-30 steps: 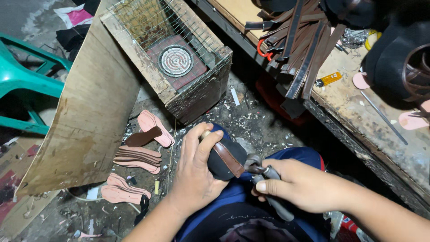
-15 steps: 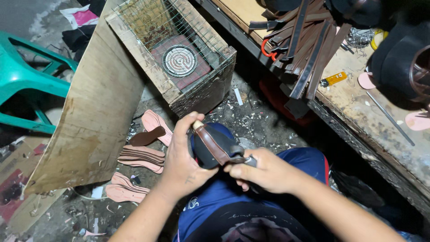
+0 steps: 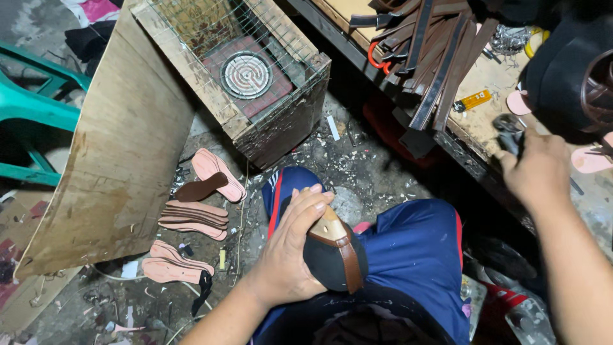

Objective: The person sits on the floor of a shoe workshop and shapes a shoe upper over a wooden last on their lap. They use pincers to pull and grip the upper material, trim excess material, and hammer along the edge to secure the upper to the sole, turning the shoe to work around it.

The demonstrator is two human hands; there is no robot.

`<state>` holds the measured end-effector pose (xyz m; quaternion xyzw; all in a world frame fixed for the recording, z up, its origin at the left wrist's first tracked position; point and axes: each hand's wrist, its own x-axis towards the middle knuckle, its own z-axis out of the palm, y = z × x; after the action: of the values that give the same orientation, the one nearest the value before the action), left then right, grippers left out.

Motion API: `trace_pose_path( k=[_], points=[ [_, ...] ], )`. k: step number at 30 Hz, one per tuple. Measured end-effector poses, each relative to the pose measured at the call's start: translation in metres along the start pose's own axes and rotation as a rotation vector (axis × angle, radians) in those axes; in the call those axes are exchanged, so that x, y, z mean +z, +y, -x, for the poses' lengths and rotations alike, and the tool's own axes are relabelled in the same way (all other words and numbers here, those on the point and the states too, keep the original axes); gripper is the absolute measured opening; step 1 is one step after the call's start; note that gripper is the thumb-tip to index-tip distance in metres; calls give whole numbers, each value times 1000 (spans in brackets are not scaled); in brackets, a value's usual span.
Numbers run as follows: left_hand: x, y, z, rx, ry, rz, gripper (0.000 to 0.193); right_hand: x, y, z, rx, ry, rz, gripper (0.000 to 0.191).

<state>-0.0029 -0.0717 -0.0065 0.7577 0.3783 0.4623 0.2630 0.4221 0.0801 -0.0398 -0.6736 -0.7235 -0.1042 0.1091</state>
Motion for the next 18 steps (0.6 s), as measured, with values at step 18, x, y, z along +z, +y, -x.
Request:
trace_pose_path(
  k=[18],
  points=[
    [100,-1,-78,16,-224,-347,106,-13,-124,54,381,-384,-859,49]
  ],
)
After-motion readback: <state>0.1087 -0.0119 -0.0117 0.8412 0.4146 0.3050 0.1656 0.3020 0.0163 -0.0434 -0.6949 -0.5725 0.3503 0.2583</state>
